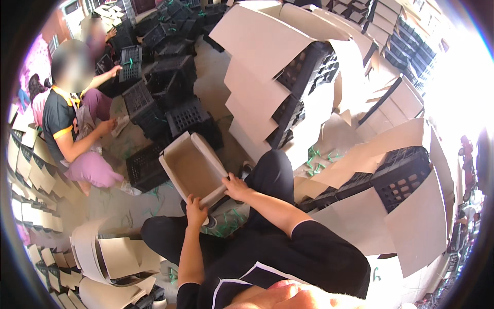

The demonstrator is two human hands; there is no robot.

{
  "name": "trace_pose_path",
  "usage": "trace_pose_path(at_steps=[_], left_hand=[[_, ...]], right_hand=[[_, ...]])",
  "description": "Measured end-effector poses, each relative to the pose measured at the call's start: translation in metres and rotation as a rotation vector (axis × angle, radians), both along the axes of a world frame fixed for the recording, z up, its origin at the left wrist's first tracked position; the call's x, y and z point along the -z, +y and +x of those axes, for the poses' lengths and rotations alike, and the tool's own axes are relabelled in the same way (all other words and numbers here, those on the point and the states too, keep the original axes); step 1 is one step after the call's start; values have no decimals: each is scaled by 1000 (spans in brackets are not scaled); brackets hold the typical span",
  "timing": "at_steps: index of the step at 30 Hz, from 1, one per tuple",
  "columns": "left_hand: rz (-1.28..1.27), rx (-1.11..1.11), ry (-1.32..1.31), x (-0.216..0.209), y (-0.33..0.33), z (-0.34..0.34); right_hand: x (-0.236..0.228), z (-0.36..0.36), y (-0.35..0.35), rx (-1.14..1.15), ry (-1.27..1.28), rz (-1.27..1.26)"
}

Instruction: The person sits on the floor and assembles black plastic crates by inserting beige cardboard pieces into them. They repeatedly pick up crates, insert the cardboard, and place the assembled units aside.

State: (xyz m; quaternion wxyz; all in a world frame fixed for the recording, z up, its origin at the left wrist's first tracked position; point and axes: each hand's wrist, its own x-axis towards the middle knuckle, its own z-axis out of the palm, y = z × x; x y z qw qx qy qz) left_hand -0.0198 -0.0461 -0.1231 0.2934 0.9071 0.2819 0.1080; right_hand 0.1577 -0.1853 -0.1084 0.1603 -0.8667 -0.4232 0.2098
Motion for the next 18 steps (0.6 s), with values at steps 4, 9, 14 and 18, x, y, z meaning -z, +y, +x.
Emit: trace_pose_path(at_steps=[4,9,14,18], left_hand=[[21,4,-32,1,1,4],[-31,-25,52,-4,-1,5],[17,-8,35,-2,-1,4],[22,-2,26,-1,0,2]], right_hand=[[1,5,-1,-17,-5,28],[4,3,-1,2,14,33],[14,3,0,7,5,60],[15,2,2,23,24,88]])
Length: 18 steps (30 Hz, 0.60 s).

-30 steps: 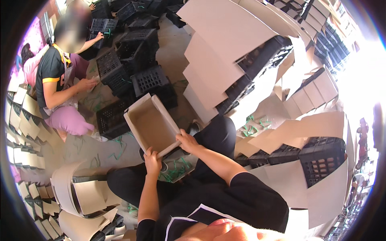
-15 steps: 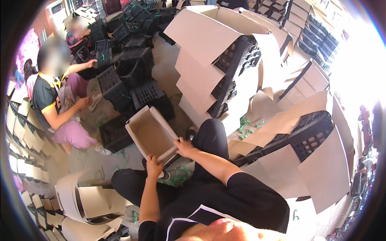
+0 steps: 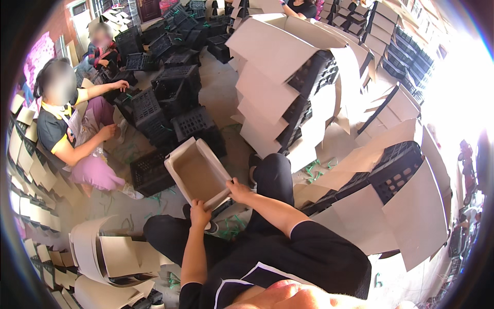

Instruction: The person sits on the floor and assembles black plastic crates by inserting beige cardboard pieces into them. They repeatedly pick up crates, insert the cardboard, and place the assembled units aside.

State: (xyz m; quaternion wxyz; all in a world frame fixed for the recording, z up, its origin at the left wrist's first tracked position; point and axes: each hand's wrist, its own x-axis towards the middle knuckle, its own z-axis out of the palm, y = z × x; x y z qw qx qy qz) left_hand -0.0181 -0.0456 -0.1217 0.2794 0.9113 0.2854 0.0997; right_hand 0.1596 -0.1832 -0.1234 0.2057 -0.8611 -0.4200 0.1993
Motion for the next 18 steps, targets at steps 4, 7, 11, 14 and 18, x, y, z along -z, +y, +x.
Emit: trace_pose_path(at_steps=[4,7,11,14,18], left_hand=[[-9,-6,25,-2,-3,1],[-11,-1,7,-1,-3,1],[21,4,-49,4,-2,0],[40,9,-52,8,1,2],[-47,-20,50,-5,-3,1]], right_hand=[[1,1,-1,10,-28,8],[8,1,-1,14,-38,21],[8,2,1,32,-25,23],[10,5,2,11,-43,4],[7,8,0,-38,-11,-15]])
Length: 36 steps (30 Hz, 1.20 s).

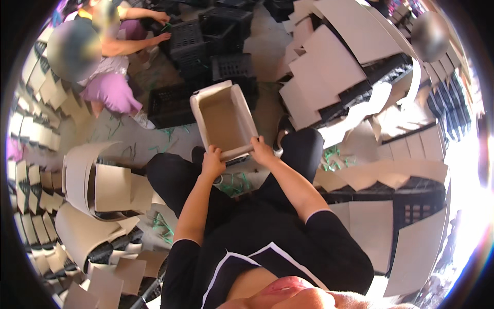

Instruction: The person sits on the floor and assembles black plastic crates by inserting beige cardboard pieces into them. They repeatedly pick up crates, insert the cardboard, and place the assembled units aside.

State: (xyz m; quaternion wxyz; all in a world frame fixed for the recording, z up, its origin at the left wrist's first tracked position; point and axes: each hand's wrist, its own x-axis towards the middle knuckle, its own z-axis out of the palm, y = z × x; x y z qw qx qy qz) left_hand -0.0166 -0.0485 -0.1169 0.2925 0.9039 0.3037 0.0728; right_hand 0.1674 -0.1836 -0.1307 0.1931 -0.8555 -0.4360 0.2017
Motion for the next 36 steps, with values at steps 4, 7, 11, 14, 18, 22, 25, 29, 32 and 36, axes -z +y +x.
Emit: trace_pose_path(at_steps=[4,7,11,14,18,22,25,29,32,36], left_hand=[[-142,-33,-90,1,5,-5],[-217,-74,-260,-4,7,-3],[-287,-390,-150,-27,12,7],[-382,-511,-52,-1,36,13],[-141,-524,-112,-16,54,34],[-119,-497,-309,10,67,49],[-399,-579,-310,21,54,47],[-533,-669,-295,1,50,49],[-526,-687,-305,-3,50,49],[-531,-735,-248,-1,53,47]], right_hand=[[-25,-2,7,-19,58,-115],[-25,16,6,-106,211,-177],[-12,42,26,-76,264,149],[-25,43,60,89,327,165],[-14,74,92,144,161,173],[-17,120,135,144,35,357],[-38,149,178,70,-26,422],[-37,207,258,-29,-142,460],[-30,242,319,-78,-338,504],[-21,264,371,-53,-457,53]])
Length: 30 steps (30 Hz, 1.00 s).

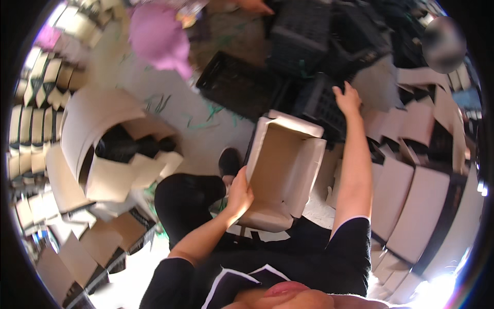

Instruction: The person sits on the floor and assembles black plastic crates by inserting beige cardboard pieces into them. They repeatedly pick up crates, insert the cardboard, and place the assembled units aside.

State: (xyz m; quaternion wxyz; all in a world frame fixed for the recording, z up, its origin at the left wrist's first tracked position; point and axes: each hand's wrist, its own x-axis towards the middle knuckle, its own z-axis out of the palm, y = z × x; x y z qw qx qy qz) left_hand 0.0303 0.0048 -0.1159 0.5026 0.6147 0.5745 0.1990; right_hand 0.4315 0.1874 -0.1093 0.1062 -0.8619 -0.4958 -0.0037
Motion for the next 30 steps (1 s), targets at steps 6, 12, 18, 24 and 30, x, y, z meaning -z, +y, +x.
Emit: trace_pose_path(at_steps=[6,12,18,24,30], left_hand=[[122,18,43,11,-3,-3],[91,11,-11,2,-2,-7],[74,26,31,9,-4,-5],[85,16,-17,11,-4,-4],[-737,-58,-844,23,11,-28]], right_hand=[[-13,18,-3,13,184,-146],[-104,75,-34,-77,386,104],[-279,39,-83,-28,251,301],[-313,-97,-184,-130,-230,674],[-221,-273,-310,-184,-299,601]])
